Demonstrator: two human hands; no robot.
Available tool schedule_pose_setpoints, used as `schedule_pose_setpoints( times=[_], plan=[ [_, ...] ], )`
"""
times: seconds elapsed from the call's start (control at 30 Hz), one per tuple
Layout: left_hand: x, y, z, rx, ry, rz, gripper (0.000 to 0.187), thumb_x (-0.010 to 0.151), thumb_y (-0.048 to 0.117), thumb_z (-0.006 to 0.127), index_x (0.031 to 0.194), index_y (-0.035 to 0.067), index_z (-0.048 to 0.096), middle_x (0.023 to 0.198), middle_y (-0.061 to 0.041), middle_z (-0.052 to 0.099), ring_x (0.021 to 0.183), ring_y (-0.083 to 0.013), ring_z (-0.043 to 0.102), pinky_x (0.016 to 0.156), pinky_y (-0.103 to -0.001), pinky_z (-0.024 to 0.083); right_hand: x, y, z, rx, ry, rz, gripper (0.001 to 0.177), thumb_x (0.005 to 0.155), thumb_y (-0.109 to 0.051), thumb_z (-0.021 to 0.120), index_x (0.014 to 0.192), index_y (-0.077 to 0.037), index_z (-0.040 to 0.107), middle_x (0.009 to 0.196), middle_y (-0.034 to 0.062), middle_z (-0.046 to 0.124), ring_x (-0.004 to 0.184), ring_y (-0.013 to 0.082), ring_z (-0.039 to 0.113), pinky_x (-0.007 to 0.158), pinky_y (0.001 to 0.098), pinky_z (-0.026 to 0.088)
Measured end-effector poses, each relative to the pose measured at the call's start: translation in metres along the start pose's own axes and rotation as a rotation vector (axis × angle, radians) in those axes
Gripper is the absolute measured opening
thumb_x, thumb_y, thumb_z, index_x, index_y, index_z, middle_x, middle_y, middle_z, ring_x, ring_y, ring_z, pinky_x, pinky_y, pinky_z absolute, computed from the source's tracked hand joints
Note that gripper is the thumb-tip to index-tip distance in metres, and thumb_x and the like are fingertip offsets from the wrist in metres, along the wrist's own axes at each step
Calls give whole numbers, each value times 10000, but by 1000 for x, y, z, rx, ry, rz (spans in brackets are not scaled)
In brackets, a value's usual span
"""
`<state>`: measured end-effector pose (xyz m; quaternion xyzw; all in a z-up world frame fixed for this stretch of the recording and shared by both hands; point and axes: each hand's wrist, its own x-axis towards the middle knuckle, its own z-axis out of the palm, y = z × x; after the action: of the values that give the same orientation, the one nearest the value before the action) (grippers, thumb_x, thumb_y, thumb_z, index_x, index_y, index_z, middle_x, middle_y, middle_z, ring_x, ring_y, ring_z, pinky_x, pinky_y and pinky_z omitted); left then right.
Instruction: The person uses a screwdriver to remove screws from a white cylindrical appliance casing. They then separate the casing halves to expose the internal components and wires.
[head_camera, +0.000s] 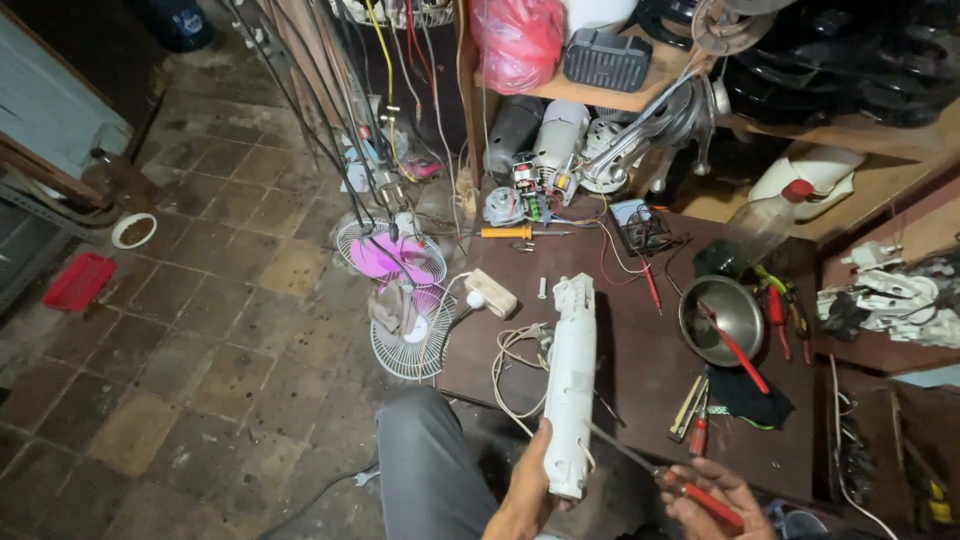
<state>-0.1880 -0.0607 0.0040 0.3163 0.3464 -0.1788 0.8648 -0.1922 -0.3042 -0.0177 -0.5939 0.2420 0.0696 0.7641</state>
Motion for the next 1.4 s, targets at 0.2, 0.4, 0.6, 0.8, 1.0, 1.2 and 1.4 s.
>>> schedule_pose_setpoints(
  times=[0.2,0.4,0.6,0.8,1.0,1.2,1.4],
  plan=[
    [6,5,-6,-159,-131,-46,580,1025,491,438,1027,-66,602,695,-224,617,398,-253,476,312,-311,335,29,34,-10,600,-80,-41,270,997,-266,576,1252,-181,611,1257,37,649,1251,362,595,921,500,538],
    [13,1,-12,40,42,36,456,985,451,530,1013,19,675,648,-90,585,471,-159,512,365,-273,370,33,-3,33,791,-146,241,332,890,-127,530,1216,-82,577,1003,42,507,818,184,487,805,332,530],
    [-2,14,2,122,78,97,477,953,380,525,1206,18,704,975,-106,714,797,-150,615,717,-261,483,23,-48,130,-363,47,212,463,793,-410,764,1165,-136,741,596,13,443,556,143,439,457,283,322],
    [3,19,-11,8,119,193,438,869,295,619,1147,-24,731,936,-142,696,818,-212,614,723,-316,461,67,-57,159,-443,125,119,374,859,-393,726,979,-43,668,1037,148,739,1078,210,698,474,371,487],
    [-20,49,7,151,285,89,396,838,314,697,1047,-13,774,893,-130,735,761,-203,633,683,-284,463,40,-88,200,-602,50,238,584,772,-505,738,1117,-40,659,811,68,524,709,207,553,668,401,608],
    [0,46,0,-117,347,98,455,870,219,684,1246,-36,677,1164,-214,737,1036,-335,699,842,-411,535,43,-77,215,-580,53,224,440,699,-326,838,990,-25,702,872,126,734,789,250,699,673,418,562],
    [51,64,-19,-66,525,313,514,832,273,711,1271,34,589,1063,-128,654,773,-240,737,635,-290,510,54,-74,197,-526,110,301,570,726,-354,796,1128,5,611,1025,215,747,922,318,693,806,417,522]
  ],
)
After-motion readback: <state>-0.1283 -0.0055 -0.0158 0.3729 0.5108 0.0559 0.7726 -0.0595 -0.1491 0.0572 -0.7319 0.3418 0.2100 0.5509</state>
